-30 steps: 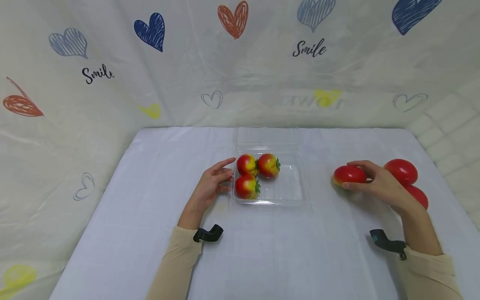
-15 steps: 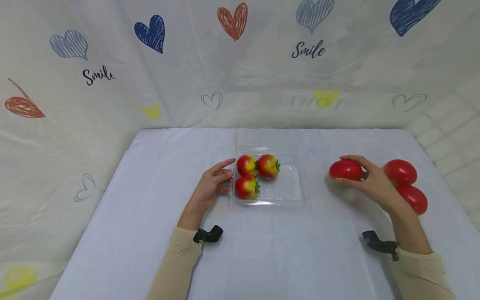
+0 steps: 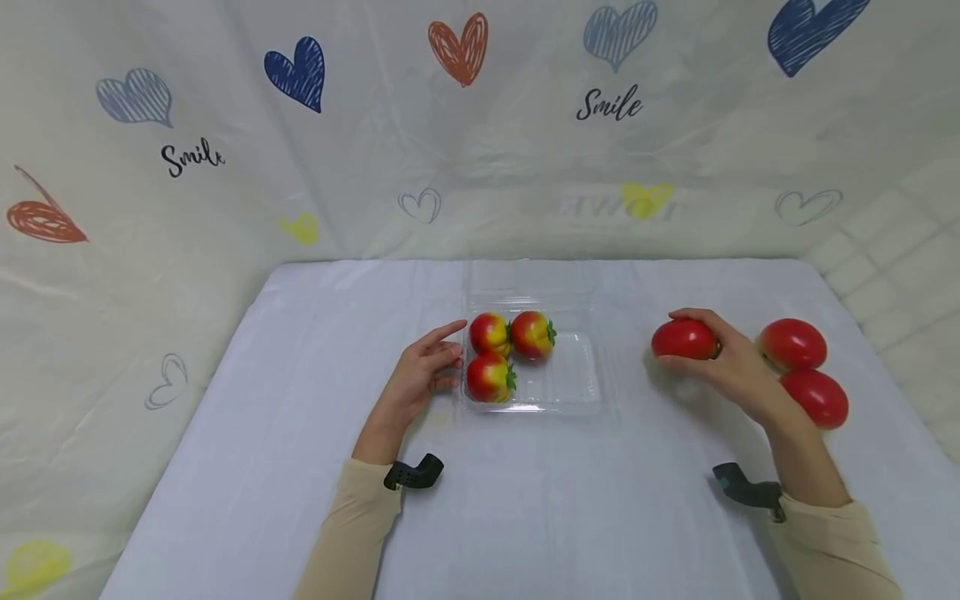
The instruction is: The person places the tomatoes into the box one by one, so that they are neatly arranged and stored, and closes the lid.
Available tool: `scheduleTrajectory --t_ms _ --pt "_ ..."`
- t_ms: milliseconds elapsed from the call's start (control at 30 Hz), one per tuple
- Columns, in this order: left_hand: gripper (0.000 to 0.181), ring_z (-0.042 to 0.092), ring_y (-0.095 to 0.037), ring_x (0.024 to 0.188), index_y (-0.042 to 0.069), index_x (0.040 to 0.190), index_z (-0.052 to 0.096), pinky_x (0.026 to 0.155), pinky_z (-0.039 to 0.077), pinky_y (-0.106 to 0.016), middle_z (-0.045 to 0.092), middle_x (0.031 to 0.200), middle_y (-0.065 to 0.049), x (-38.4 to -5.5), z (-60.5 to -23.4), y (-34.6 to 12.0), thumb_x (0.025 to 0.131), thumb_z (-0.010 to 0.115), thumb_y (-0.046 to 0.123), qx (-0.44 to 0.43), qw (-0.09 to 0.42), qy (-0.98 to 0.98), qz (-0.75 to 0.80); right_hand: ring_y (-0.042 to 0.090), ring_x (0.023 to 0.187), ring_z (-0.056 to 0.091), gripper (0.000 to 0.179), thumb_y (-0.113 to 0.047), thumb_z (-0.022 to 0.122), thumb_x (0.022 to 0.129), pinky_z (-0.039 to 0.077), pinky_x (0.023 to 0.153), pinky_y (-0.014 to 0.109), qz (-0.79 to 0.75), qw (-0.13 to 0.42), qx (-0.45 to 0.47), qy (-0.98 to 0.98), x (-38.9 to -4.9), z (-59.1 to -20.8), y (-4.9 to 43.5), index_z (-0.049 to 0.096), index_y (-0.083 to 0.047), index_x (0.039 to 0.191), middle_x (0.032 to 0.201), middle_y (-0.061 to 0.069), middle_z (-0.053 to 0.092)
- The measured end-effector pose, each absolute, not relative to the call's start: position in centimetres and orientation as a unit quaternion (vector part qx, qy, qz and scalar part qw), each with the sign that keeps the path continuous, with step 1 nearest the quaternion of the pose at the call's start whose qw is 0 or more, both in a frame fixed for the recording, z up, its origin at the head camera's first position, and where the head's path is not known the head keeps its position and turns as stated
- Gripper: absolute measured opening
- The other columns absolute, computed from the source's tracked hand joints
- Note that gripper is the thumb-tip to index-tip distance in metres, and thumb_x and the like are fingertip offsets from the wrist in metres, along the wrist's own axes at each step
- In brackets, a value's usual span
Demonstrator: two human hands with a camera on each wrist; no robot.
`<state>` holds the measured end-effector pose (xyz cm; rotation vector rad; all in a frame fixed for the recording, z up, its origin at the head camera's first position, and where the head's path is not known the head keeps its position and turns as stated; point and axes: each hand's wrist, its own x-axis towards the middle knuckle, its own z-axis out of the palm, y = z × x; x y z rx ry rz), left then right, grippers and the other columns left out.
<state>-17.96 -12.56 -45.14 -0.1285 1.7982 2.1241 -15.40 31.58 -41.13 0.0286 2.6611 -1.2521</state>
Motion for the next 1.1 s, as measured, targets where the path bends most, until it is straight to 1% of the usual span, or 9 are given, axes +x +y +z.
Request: scheduleTrajectory --t_ms 167,300,367,467,533,600,700,833,1100 --pt "0.042 0.061 -0.01 0.08 0.021 0.146 0.06 0.062 0.057 -0.019 0.064 0.098 0.004 -17.9 -45.1 -12.7 0.105 0.062 0.015 -0.045 0.175 0.636 0.751 0.053 0.14 0.034 0.086 -0.041 0.08 0.091 0.056 0.095 0.065 -0.421 0.082 0.007 0.903 -15.5 -40.9 30.4 0.033 -0.025 0.161 0.161 0.026 0.033" --pt "0.04 0.061 -0.01 0.08 0.022 0.144 0.062 0.062 0.057 -0.019 0.064 0.098 0.003 -18.0 -45.1 -12.7 0.105 0.062 0.015 -0.046 0.176 0.634 0.752 0.053 0.141 0.033 0.092 -0.04 0.079 0.092 0.055 0.097 0.068 -0.431 0.063 -0.002 0.9 -15.5 -40.6 29.4 0.024 -0.028 0.165 0.163 0.027 0.031" --pt "0.04 0.061 -0.01 0.081 0.021 0.144 0.062 0.062 0.057 -0.019 0.064 0.098 0.004 -18.0 -45.1 -12.7 0.105 0.062 0.015 -0.044 0.177 0.634 0.752 0.052 0.141 0.034 0.094 -0.041 0.079 0.092 0.057 0.095 0.063 -0.433 0.054 -0.004 0.9 -15.6 -40.5 29.0 0.022 -0.027 0.165 0.162 0.026 0.031" --pt "0.04 0.061 -0.01 0.081 0.021 0.145 0.062 0.063 0.057 -0.019 0.064 0.097 0.004 -17.9 -45.1 -12.7 0.105 0.061 0.014 -0.044 0.177 0.635 0.751 0.049 0.139 0.036 0.092 -0.044 0.079 0.091 0.061 0.086 0.044 -0.433 0.048 -0.004 0.9 -15.6 -40.3 28.6 0.024 -0.022 0.162 0.158 0.024 0.035" --pt "0.041 0.061 -0.01 0.081 0.021 0.145 0.061 0.063 0.057 -0.019 0.064 0.097 0.005 -17.9 -45.1 -12.7 0.105 0.061 0.014 -0.044 0.177 0.635 0.751 0.047 0.138 0.037 0.09 -0.045 0.079 0.091 0.057 0.082 0.031 -0.432 0.047 -0.01 0.901 -15.6 -40.2 28.3 0.026 -0.02 0.16 0.156 0.023 0.037" --pt "0.04 0.061 -0.01 0.081 0.022 0.144 0.062 0.063 0.057 -0.019 0.064 0.097 0.004 -17.9 -45.1 -12.7 0.105 0.061 0.015 -0.046 0.176 0.635 0.751 0.045 0.138 0.037 0.089 -0.045 0.079 0.091 0.052 0.079 0.023 -0.433 0.045 -0.019 0.9 -15.6 -40.1 28.0 0.028 -0.023 0.161 0.156 0.021 0.038" --pt "0.04 0.061 -0.011 0.082 0.023 0.144 0.062 0.064 0.057 -0.019 0.064 0.098 0.004 -18.0 -45.1 -12.6 0.105 0.061 0.016 -0.045 0.176 0.638 0.749 0.044 0.136 0.039 0.086 -0.043 0.077 0.093 0.051 0.078 0.019 -0.439 0.044 -0.031 0.897 -15.5 -40.1 27.6 0.028 -0.027 0.162 0.156 0.021 0.038" --pt "0.04 0.061 -0.01 0.082 0.023 0.144 0.062 0.064 0.057 -0.019 0.064 0.097 0.004 -18.0 -45.1 -12.6 0.105 0.061 0.016 -0.049 0.178 0.638 0.747 0.044 0.135 0.04 0.086 -0.038 0.078 0.094 0.052 0.077 0.016 -0.452 0.048 -0.04 0.89 -15.4 -40.1 27.0 0.027 -0.028 0.162 0.156 0.022 0.038" --pt "0.04 0.061 -0.01 0.081 0.023 0.145 0.061 0.064 0.057 -0.019 0.064 0.098 0.004 -17.8 -45.0 -12.6 0.105 0.061 0.017 -0.05 0.178 0.64 0.746 0.045 0.135 0.039 0.083 -0.027 0.079 0.093 0.05 0.084 0.024 -0.451 0.043 -0.058 0.889 -15.3 -40.1 26.2 0.03 -0.023 0.159 0.156 0.022 0.037"
